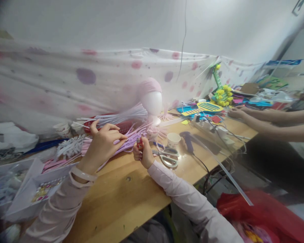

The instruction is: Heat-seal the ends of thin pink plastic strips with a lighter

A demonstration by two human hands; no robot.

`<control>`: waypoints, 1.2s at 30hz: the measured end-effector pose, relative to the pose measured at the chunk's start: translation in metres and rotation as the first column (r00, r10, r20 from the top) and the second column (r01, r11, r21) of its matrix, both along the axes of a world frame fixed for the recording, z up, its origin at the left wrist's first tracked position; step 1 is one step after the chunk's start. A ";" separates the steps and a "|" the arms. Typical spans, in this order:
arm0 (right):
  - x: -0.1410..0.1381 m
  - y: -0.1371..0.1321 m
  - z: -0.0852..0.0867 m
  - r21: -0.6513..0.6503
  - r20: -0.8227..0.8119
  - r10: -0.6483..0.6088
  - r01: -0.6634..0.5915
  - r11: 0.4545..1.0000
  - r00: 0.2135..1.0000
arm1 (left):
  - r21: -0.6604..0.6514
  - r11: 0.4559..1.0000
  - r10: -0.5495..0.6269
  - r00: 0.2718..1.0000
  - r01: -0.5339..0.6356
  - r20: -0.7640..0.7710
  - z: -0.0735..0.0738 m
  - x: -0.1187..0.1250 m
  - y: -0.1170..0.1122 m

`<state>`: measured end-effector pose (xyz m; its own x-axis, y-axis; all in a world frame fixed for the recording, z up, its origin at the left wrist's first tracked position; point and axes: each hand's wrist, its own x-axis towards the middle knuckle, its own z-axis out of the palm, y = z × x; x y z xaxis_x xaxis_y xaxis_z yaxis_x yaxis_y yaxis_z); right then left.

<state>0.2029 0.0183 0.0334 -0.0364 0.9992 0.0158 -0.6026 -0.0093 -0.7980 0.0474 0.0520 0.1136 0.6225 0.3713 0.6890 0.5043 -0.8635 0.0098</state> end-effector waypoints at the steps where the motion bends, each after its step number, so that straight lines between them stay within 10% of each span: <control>1: 0.000 0.000 0.000 0.016 -0.015 0.016 -0.016 1.000 1.000 | -0.006 1.000 0.002 1.000 -0.002 -0.001 0.000 0.000 0.000; 36: 0.006 -0.001 -0.002 0.069 -0.211 0.149 -0.137 0.988 0.966 | 0.235 0.972 -0.059 0.968 0.000 0.244 0.028 -0.020 -0.036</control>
